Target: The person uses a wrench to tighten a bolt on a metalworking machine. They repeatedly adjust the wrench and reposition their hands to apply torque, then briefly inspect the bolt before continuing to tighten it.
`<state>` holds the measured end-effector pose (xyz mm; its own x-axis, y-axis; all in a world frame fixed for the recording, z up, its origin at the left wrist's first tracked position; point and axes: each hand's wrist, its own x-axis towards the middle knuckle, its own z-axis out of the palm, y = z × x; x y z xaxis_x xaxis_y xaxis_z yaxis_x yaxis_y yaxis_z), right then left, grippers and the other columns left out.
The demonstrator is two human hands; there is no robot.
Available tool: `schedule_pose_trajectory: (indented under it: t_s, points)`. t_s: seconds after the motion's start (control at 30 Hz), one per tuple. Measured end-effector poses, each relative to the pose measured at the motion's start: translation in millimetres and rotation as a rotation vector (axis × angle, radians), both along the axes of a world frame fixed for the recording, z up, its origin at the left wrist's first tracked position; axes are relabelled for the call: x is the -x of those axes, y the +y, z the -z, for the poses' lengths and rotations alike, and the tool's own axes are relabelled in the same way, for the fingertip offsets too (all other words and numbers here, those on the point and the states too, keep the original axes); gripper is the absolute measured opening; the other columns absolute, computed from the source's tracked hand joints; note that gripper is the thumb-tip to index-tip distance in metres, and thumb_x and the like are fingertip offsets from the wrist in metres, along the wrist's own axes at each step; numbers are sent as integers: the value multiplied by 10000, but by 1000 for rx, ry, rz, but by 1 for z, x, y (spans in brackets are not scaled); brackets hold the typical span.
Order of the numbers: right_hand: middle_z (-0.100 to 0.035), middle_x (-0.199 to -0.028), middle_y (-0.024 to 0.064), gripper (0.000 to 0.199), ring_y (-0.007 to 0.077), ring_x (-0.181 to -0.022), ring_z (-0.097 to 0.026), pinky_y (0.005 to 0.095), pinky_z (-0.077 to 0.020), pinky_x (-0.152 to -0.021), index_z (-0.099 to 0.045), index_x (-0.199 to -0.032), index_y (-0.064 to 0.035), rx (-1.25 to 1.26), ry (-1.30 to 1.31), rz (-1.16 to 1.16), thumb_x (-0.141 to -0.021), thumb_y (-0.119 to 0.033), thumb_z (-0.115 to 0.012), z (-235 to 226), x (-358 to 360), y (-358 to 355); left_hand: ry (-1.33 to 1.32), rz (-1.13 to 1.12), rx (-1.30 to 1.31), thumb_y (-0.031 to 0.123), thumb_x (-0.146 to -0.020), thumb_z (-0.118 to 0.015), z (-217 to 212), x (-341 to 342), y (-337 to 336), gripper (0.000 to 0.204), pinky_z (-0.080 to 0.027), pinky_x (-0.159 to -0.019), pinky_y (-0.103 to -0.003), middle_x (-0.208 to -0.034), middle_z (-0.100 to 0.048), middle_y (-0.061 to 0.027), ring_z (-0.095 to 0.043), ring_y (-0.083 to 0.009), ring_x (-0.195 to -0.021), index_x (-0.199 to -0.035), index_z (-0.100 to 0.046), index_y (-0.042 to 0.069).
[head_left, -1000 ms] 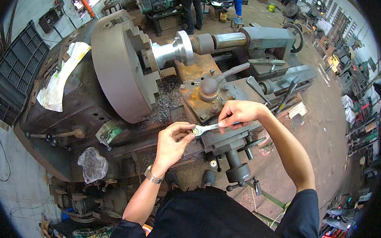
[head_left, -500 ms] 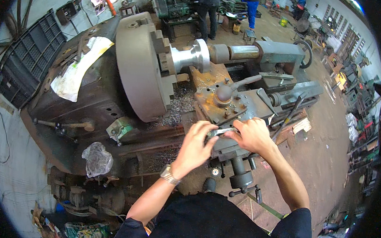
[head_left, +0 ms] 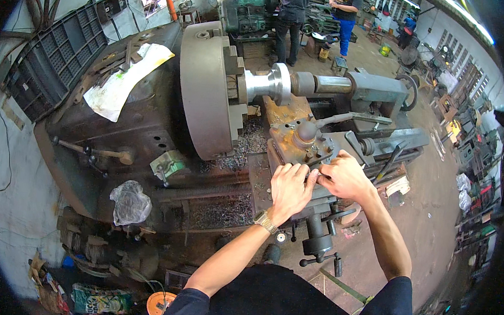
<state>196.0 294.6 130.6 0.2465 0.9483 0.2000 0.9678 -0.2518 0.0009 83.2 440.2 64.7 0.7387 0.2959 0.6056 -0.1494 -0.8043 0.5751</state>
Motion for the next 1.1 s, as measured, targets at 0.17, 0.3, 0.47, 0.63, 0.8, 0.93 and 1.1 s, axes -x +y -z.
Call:
schedule_pose_trajectory:
  t_s: [0.17, 0.3, 0.47, 0.63, 0.8, 0.93, 1.1]
  points:
    - [-666, -647, 175, 339, 374, -630, -675, 475, -525, -636, -650, -734, -62, -79, 27, 174, -888, -363, -672, 18, 10, -2, -82, -62, -60, 257, -990, -598, 7, -7, -1, 321, -437, -662, -414, -678, -571, -103, -553, -302, -661, -735, -597, 62]
    - [-669, -650, 185, 334, 384, -631, -681, 493, -524, -616, -679, -741, -71, -91, 51, 308, -849, -386, -689, 27, 18, -2, -106, -109, -74, 230, -972, -612, 11, -11, -4, 328, -459, -655, -404, -658, -594, -82, -570, -280, -639, -684, -613, 72]
    - [-661, -631, 188, 290, 389, -632, -683, 501, -526, -609, -701, -733, -76, -120, 101, 378, -814, -354, -685, 28, 22, 1, -228, -133, -98, 126, -905, -646, 13, -16, -4, 302, -438, -569, -394, -599, -557, -84, -535, -278, -552, -616, -579, 70]
    - [-661, -636, 199, 279, 397, -641, -684, 505, -529, -613, -697, -711, -74, -123, 110, 433, -800, -337, -673, 31, 26, 3, -281, -122, -131, 102, -873, -662, 17, -18, -3, 269, -439, -557, -388, -589, -554, -78, -533, -267, -541, -618, -587, 59]
    - [-657, -633, 204, 267, 405, -638, -681, 505, -533, -619, -693, -697, -73, -170, 66, 459, -791, -321, -667, 33, 32, 3, -306, -116, -132, 129, -843, -696, 21, -20, -2, 270, -463, -596, -375, -592, -551, -61, -541, -252, -562, -600, -597, 66]
    - [-665, -661, 222, 263, 415, -660, -681, 504, -543, -653, -701, -713, -58, -133, 154, 609, -779, -311, -669, 40, 52, 2, -307, -19, -124, 130, -827, -698, 24, -16, 3, 266, -466, -603, -375, -595, -548, -57, -544, -247, -573, -593, -587, 70]
    - [-640, -633, 214, 235, 414, -641, -657, 512, -507, -620, -680, -697, -57, -185, 86, 654, -768, -281, -674, 39, 61, 4, -304, 37, -107, 136, -835, -685, 25, -14, 6, 259, -471, -615, -376, -597, -551, -53, -547, -242, -577, -603, -585, 81]
